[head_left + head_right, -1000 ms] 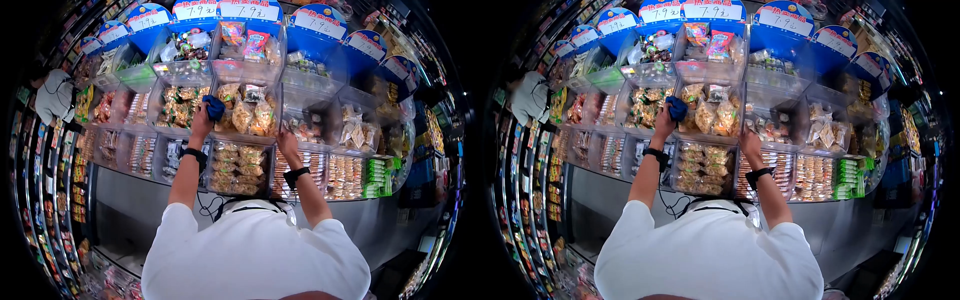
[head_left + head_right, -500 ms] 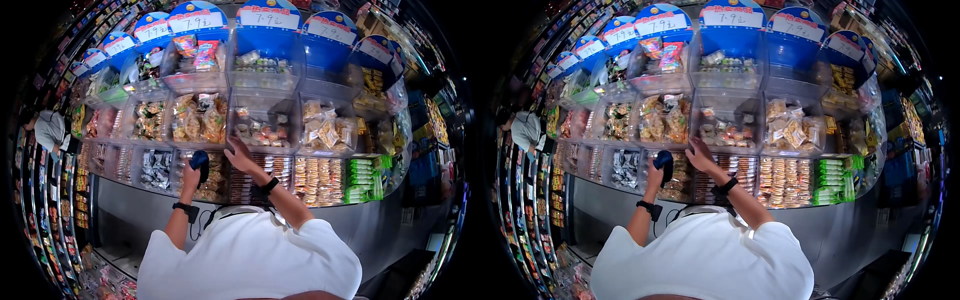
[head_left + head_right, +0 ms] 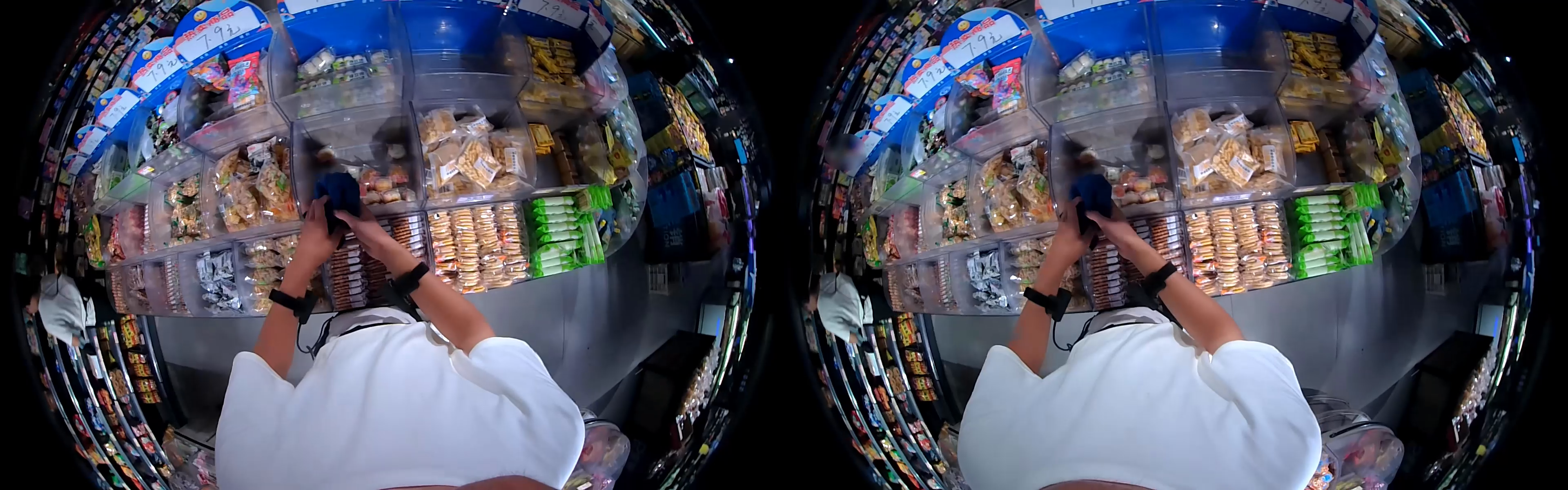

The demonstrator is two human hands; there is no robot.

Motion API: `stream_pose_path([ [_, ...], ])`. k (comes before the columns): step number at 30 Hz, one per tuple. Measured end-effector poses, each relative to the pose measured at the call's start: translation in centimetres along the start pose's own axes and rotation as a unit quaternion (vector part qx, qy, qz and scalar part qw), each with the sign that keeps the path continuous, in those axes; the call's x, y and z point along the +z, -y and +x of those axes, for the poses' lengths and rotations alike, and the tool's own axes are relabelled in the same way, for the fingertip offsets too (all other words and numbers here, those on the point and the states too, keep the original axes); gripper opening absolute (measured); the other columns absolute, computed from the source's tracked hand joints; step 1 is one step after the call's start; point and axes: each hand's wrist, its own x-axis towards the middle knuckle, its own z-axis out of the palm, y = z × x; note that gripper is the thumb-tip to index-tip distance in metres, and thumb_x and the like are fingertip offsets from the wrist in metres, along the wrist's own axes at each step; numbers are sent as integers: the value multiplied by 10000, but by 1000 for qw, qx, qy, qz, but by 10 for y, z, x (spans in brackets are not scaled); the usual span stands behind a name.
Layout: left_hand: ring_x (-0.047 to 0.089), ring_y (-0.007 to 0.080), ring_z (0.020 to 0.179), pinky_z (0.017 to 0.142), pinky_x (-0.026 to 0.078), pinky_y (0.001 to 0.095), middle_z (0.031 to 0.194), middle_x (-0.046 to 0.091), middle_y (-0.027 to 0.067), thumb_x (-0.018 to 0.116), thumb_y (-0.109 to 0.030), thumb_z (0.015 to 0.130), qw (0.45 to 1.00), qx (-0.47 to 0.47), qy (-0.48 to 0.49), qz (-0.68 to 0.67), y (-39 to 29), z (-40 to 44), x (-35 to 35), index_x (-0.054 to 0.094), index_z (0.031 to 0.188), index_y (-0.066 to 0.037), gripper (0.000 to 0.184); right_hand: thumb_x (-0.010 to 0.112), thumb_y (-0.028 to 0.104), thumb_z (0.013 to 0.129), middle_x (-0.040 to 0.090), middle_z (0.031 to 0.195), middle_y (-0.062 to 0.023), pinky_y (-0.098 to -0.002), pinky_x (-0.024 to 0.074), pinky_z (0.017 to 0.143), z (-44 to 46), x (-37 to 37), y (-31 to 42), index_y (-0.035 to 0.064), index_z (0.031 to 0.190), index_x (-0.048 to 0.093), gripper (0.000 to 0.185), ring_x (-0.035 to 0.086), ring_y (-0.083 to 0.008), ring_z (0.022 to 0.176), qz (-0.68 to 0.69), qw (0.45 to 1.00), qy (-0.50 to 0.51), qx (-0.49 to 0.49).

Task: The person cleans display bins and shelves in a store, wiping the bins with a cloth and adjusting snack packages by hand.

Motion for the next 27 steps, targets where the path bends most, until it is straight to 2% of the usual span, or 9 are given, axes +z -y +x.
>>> stream_pose_path([
  [3, 469, 491, 1234, 1040, 410, 487, 1333, 456, 341, 687, -286, 853, 996, 14, 59, 64, 11, 2, 34, 313, 1398, 83, 757, 668, 186, 900, 654, 1016, -42, -277, 486, 661, -7, -23, 3, 43, 1289, 543, 433, 597, -126, 826, -75, 991, -97, -44],
  [9, 315, 497, 1375, 1143, 306, 486, 1452, 349, 347, 620, -366, 884, 985, 94, 121, 76, -14, 17, 90, 294, 1413, 120, 789, 606, 86, 908, 647, 1007, -39, -259, 492, 795, -23, -90, -10, 2, 1213, 559, 320, 592, -113, 888, -203, 936, -196, -211],
  [12, 270, 585, 1353, 1152, 270, 524, 1451, 243, 423, 626, -310, 900, 979, 125, 125, 97, -11, 24, 117, 249, 1412, 125, 770, 593, 57, 896, 656, 1056, -85, -286, 497, 847, -35, -103, -3, -2, 1276, 529, 390, 607, -147, 932, -245, 911, -248, -219],
  [15, 308, 566, 1355, 1123, 312, 537, 1430, 339, 412, 610, -393, 897, 963, 235, 79, 107, -1, 19, 133, 301, 1430, 96, 787, 588, 37, 857, 582, 1283, -169, -321, 458, 977, -56, -95, 8, 23, 1474, 356, 659, 581, -231, 1152, -308, 862, -310, -256],
  [16, 302, 564, 1360, 1126, 308, 533, 1421, 333, 428, 607, -399, 903, 975, 195, 95, 57, -17, 15, 121, 319, 1433, 76, 768, 575, 73, 852, 614, 1229, -240, -376, 489, 935, -64, -87, 14, 77, 1522, 266, 738, 634, -355, 1080, -308, 860, -308, -265],
  [18, 299, 559, 1364, 1132, 300, 527, 1432, 337, 412, 603, -406, 908, 964, 243, 79, 72, -30, 7, 102, 354, 1430, 61, 744, 565, 62, 847, 592, 1279, -248, -374, 488, 940, -62, -86, 11, 84, 1528, 270, 743, 632, -370, 1105, -346, 831, -305, -311],
  [20, 307, 482, 1391, 1162, 265, 496, 1484, 321, 345, 587, -400, 932, 983, 141, 100, 56, -29, -1, 94, 373, 1429, 60, 710, 566, 67, 851, 625, 1209, -261, -388, 489, 929, -59, -85, 10, 84, 1491, 361, 672, 646, -364, 1077, -359, 860, -302, -199],
  [23, 343, 462, 1374, 1147, 296, 495, 1464, 364, 323, 590, -429, 928, 983, 101, 86, 128, -12, -17, 77, 401, 1426, 35, 706, 582, 103, 863, 660, 1101, -269, -412, 505, 887, -35, -84, -1, 84, 1449, 423, 607, 661, -388, 1024, -332, 891, -234, -204],
  [27, 485, 420, 1217, 1022, 415, 497, 1299, 536, 229, 643, -416, 900, 992, 57, -9, 117, 17, -48, 48, 501, 1352, 5, 634, 628, 180, 869, 692, 1005, -255, -441, 526, 809, -5, -42, -7, 69, 1357, 497, 517, 681, -411, 941, -449, 843, -194, -224],
])
